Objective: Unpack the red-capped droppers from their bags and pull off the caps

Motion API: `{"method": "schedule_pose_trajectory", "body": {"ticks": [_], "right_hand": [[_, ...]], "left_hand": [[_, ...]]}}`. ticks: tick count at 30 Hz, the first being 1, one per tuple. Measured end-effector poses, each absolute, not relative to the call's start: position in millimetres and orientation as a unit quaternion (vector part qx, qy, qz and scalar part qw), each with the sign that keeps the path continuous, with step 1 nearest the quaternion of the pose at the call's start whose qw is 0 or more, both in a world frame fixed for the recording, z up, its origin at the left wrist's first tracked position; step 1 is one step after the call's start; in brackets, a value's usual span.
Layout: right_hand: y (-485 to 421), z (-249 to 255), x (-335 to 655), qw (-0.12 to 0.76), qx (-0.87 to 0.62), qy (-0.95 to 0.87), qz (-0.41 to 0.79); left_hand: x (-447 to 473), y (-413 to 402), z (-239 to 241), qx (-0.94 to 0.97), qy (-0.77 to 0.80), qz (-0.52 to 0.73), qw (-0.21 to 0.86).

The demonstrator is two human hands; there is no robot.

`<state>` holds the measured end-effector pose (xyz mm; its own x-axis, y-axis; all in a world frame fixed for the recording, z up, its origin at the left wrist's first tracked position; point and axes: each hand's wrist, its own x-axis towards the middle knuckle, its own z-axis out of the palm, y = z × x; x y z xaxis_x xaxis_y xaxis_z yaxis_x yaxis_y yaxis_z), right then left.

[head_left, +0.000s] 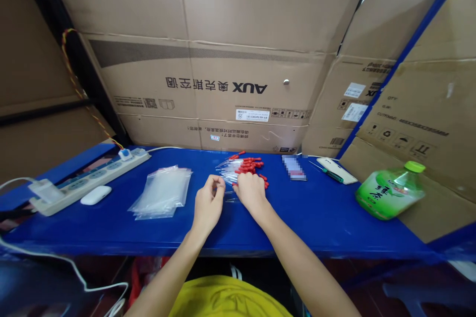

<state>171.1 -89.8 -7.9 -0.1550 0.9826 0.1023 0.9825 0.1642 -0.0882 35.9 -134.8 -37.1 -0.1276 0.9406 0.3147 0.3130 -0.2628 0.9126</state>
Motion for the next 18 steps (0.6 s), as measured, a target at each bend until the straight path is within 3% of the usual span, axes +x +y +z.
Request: {"method": "schedule_pose_trajectory", "body": {"ticks": [5,9,18], "right_hand": [[-90,-6,175,0.059,-0.636,-0.769,0.012],[-87,-9,186,0.121,-0.620,-0.774,0.042],[-107,-13,224,0.338,-0.599,-0.713,0.140]], "left_hand": [[39,-137,-35,0.764,0.470,0.365,0.251],[41,-138,-37,0.826,0.456,0.263,0.204],[39,-135,-43,0.813,0.488,0.270,0.166]]}}
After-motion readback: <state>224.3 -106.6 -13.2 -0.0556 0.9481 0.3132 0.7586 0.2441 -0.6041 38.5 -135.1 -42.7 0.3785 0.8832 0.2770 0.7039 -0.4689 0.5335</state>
